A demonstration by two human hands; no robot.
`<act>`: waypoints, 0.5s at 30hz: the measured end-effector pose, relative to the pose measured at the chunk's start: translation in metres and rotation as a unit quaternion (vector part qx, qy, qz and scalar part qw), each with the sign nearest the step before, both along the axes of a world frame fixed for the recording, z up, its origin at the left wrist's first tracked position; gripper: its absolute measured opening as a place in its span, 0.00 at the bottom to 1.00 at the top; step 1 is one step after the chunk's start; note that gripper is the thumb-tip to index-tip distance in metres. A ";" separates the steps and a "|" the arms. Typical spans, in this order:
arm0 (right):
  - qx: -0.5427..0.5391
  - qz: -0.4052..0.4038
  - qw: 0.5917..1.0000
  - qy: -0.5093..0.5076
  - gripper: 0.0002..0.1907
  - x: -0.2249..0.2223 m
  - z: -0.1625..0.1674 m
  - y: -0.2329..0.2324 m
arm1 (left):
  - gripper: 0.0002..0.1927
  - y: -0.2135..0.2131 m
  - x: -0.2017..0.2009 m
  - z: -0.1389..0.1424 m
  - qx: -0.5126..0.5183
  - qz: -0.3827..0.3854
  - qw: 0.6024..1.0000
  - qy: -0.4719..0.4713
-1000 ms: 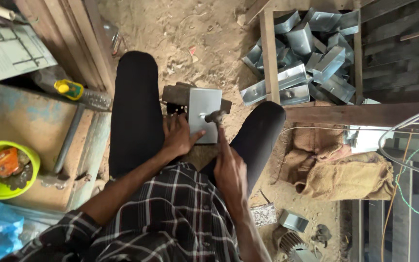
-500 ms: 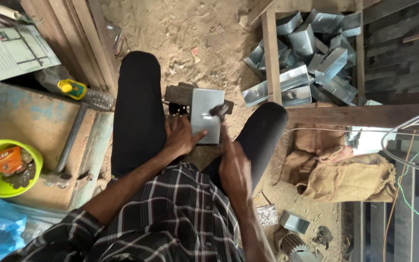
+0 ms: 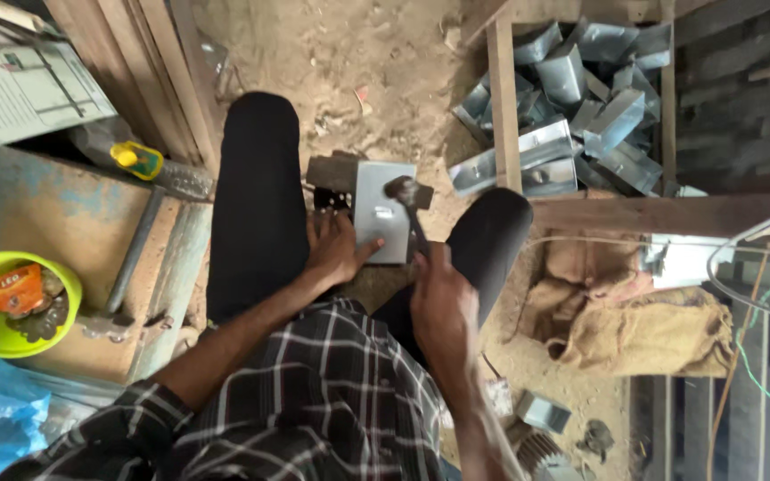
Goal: The person sits on the ground and uses a hammer to strike a small metal box placed on a wooden block. They repeatedly hit the box to flatten or shape it, occasionally adjusting its position.
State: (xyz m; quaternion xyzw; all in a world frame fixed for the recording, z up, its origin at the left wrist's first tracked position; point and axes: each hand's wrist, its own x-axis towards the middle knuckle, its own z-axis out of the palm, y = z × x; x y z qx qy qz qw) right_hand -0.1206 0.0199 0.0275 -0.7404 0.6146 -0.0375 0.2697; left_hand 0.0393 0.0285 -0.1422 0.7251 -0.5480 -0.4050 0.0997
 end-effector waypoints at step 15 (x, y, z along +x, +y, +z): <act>-0.078 -0.057 0.995 0.012 0.09 -0.015 -0.015 0.006 | 0.57 -0.001 0.003 0.001 0.020 -0.018 0.999 -0.036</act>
